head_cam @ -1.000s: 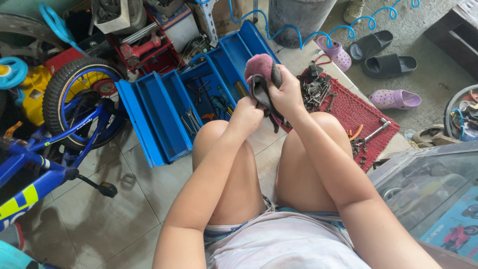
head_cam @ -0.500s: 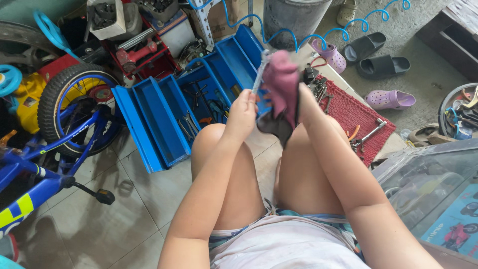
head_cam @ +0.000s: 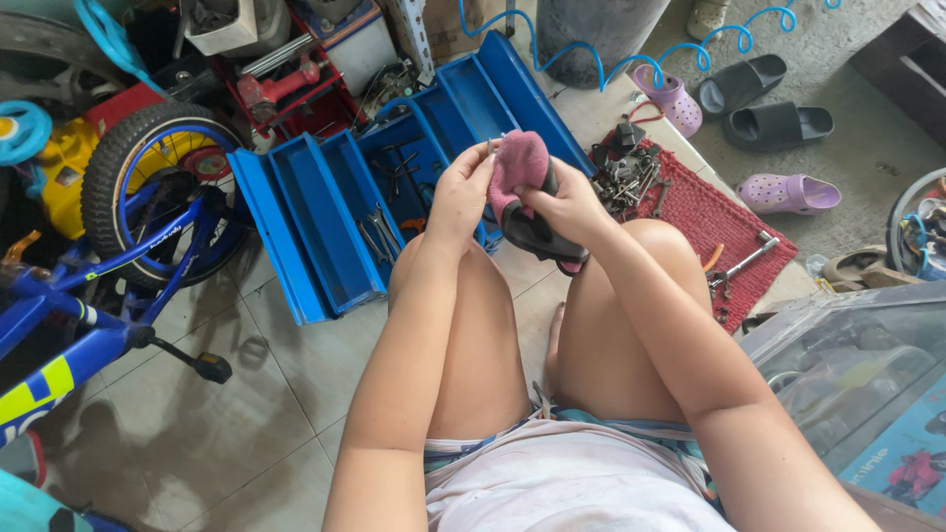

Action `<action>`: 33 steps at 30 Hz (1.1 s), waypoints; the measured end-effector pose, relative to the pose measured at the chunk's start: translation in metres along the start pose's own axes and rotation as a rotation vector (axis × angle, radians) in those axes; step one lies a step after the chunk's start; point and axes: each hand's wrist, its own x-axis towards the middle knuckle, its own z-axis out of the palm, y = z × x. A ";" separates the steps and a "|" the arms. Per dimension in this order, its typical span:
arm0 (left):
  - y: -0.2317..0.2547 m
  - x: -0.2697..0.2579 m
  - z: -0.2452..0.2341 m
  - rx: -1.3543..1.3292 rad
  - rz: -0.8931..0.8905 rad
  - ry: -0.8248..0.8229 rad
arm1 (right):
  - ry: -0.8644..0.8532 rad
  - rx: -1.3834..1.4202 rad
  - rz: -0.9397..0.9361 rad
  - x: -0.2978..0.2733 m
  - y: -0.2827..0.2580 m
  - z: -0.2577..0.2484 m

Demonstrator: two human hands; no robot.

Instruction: The person sits on the floor and wipes various metal tools, including wrenches and pliers, with a cloth. They pick up each tool from a red mat, wipe it, and place it into a blue toolbox.

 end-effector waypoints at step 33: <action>0.013 -0.018 0.013 0.402 0.424 0.195 | -0.046 -0.059 -0.107 -0.003 -0.031 0.010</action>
